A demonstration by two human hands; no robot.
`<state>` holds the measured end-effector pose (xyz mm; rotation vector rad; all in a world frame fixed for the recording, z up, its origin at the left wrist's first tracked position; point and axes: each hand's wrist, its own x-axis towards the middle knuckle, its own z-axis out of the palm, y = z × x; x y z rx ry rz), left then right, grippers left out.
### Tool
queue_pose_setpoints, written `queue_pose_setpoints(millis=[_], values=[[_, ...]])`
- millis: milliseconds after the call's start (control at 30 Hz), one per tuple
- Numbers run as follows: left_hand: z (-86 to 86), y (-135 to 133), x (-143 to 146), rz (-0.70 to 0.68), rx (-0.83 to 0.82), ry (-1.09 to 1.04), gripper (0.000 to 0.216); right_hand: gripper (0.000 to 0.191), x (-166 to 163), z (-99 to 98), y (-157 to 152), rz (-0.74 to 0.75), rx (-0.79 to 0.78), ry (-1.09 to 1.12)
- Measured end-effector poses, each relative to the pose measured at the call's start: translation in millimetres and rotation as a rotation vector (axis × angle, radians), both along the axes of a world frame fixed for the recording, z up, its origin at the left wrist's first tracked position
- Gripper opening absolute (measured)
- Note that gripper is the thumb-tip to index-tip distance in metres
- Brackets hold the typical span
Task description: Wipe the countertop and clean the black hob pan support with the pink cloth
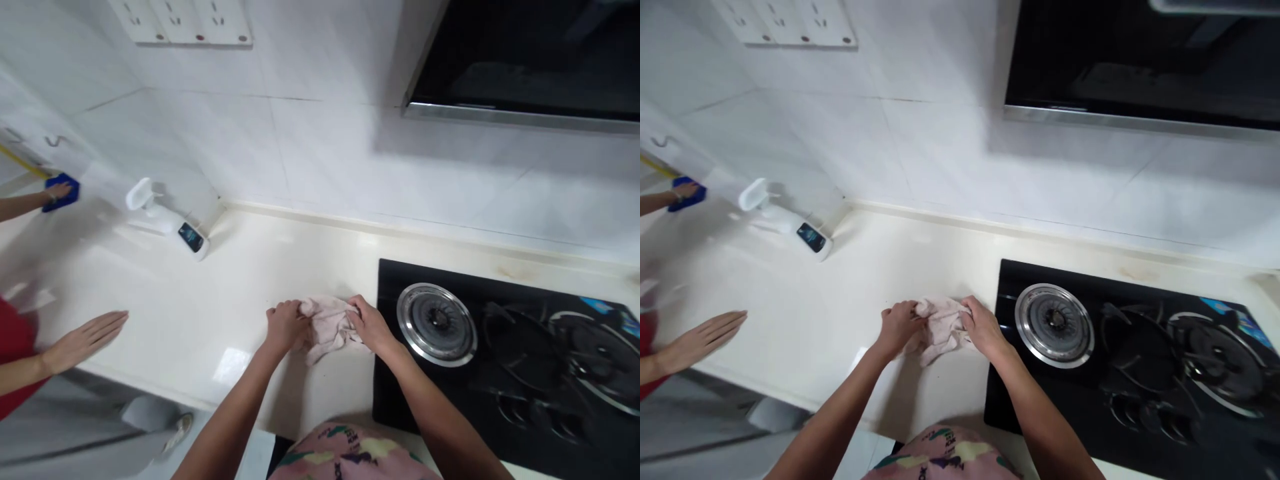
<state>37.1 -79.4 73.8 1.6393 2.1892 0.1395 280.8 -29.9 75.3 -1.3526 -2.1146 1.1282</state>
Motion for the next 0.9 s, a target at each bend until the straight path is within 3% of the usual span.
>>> queue_pose_setpoints(millis=[100,200,300,367,500,567,633,700,767,900], values=[[12.8,-2.3,-9.1,0.019,0.144,-0.084,0.014,0.015,9.6,10.7,-2.2,-0.106,-0.011,-0.046],[31.0,-0.7,-7.3,0.094,0.275,-0.217,0.013,0.016,7.3,18.2,-0.1,-0.244,-0.027,0.016],[46.7,0.1,14.6,0.206,0.360,-0.361,0.018,0.026,-6.4,28.0,1.3,-0.388,-0.074,0.215],[51.8,-2.6,35.6,0.221,0.409,-0.496,0.023,0.036,-17.9,36.3,-2.1,-0.370,-0.199,0.426],[54.6,-13.3,71.7,0.034,0.443,-0.665,0.023,0.054,-34.0,45.2,-15.8,-0.177,-0.497,0.812],[57.7,-17.5,83.1,-0.108,0.445,-0.700,0.018,0.058,-33.9,42.2,-18.0,-0.246,-0.618,0.932],[62.3,-19.6,91.0,-0.274,0.439,-0.756,0.016,0.059,-24.0,37.4,-11.8,-0.417,-0.691,0.993],[65.1,-20.5,94.7,-0.400,0.430,-0.788,0.023,0.057,-0.1,35.7,3.8,-0.577,-0.638,0.991],[62.6,-21.8,91.4,-0.430,0.435,-0.775,0.027,0.054,40.2,40.3,27.7,-0.708,-0.456,0.947],[36.7,-33.3,56.1,-0.257,0.462,-0.651,0.022,0.057,161.4,61.7,87.2,-0.983,0.131,0.694]])
